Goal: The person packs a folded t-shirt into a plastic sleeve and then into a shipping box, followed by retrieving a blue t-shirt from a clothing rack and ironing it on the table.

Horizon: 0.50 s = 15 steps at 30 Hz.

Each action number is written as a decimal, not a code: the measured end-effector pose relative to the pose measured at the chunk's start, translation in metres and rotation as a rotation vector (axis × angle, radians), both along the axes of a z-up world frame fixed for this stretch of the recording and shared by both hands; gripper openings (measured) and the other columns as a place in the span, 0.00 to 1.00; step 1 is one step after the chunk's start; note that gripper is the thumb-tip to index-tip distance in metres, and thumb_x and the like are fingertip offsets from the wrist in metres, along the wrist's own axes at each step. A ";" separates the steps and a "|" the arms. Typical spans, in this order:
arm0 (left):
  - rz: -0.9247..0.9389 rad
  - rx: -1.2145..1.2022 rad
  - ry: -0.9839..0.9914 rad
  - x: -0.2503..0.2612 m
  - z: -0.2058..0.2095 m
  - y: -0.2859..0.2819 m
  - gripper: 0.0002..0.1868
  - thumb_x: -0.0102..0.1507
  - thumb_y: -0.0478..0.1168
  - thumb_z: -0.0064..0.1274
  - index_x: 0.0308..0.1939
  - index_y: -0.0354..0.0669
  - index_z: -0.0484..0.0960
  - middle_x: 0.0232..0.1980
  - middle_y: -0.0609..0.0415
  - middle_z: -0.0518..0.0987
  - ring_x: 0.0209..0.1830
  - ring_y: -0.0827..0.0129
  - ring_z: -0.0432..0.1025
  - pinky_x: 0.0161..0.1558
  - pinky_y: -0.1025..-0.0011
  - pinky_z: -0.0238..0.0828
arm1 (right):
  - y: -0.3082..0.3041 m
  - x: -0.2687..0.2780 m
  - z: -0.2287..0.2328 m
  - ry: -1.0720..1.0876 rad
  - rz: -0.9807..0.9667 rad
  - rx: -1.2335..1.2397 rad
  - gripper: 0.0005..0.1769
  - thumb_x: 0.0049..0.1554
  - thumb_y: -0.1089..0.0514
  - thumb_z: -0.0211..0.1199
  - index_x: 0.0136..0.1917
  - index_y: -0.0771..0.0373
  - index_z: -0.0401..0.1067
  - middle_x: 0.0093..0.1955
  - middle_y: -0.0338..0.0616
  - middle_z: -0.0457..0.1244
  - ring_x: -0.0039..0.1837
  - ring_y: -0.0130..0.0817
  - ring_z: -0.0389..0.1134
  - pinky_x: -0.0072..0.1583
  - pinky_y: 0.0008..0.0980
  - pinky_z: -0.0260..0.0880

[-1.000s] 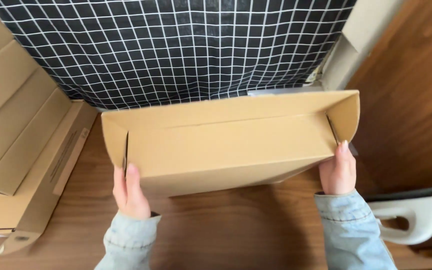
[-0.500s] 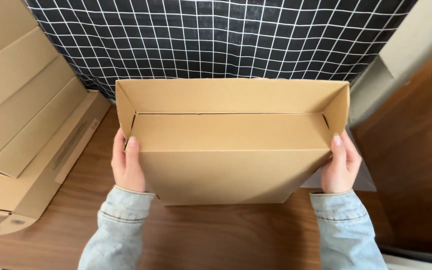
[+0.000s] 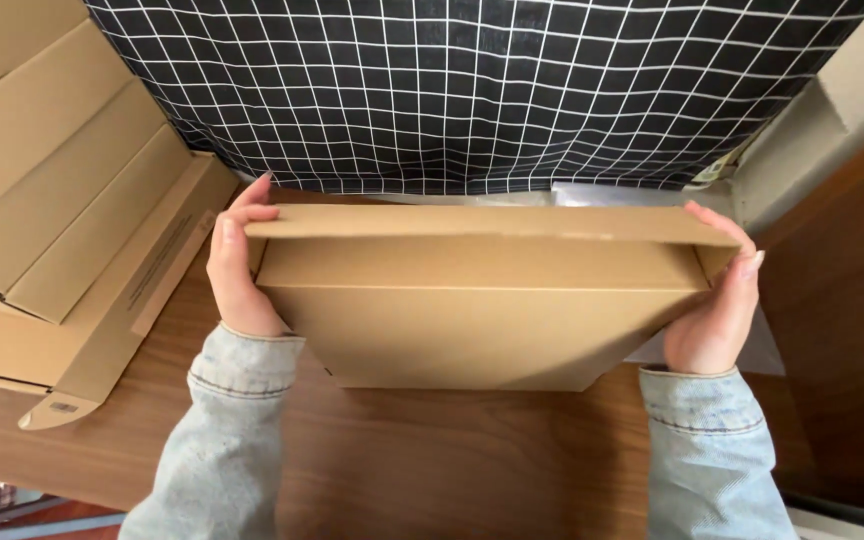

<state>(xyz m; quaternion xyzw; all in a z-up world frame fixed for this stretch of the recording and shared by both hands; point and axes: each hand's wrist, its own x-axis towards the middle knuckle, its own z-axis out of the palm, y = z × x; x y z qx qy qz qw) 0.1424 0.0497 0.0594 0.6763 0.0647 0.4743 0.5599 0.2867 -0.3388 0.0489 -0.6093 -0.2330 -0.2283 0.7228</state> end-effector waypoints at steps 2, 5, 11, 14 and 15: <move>0.015 -0.016 -0.012 -0.001 -0.011 0.000 0.19 0.72 0.57 0.37 0.46 0.53 0.80 0.75 0.46 0.76 0.78 0.55 0.69 0.78 0.55 0.60 | 0.002 -0.008 -0.004 -0.136 -0.111 -0.131 0.33 0.74 0.29 0.43 0.69 0.58 0.65 0.78 0.55 0.61 0.79 0.43 0.61 0.81 0.42 0.58; -0.087 -0.111 -0.068 -0.003 -0.042 0.011 0.13 0.61 0.45 0.45 0.46 0.49 0.79 0.75 0.44 0.75 0.79 0.54 0.68 0.74 0.57 0.66 | -0.001 -0.007 -0.030 -0.060 -0.162 -0.102 0.30 0.72 0.34 0.49 0.71 0.60 0.65 0.73 0.44 0.58 0.76 0.37 0.60 0.78 0.37 0.60; -0.261 -0.222 -0.145 -0.033 -0.059 0.001 0.40 0.64 0.54 0.51 0.77 0.43 0.64 0.78 0.41 0.70 0.76 0.57 0.67 0.77 0.57 0.66 | -0.003 -0.041 -0.036 0.032 -0.162 0.053 0.31 0.64 0.41 0.55 0.73 0.59 0.67 0.74 0.45 0.60 0.77 0.38 0.63 0.78 0.36 0.65; -0.333 -0.206 -0.187 -0.056 -0.057 -0.020 0.47 0.65 0.58 0.47 0.84 0.39 0.54 0.86 0.34 0.59 0.86 0.51 0.57 0.86 0.54 0.53 | -0.003 -0.068 -0.047 -0.041 -0.222 0.089 0.30 0.67 0.44 0.52 0.76 0.61 0.65 0.78 0.51 0.60 0.80 0.44 0.62 0.82 0.43 0.66; -0.334 -0.207 -0.184 -0.065 -0.072 -0.019 0.47 0.65 0.58 0.47 0.84 0.39 0.54 0.86 0.34 0.59 0.86 0.51 0.57 0.86 0.54 0.53 | -0.008 -0.075 -0.057 -0.039 -0.223 0.088 0.30 0.67 0.44 0.52 0.76 0.61 0.65 0.78 0.51 0.60 0.80 0.44 0.62 0.82 0.43 0.66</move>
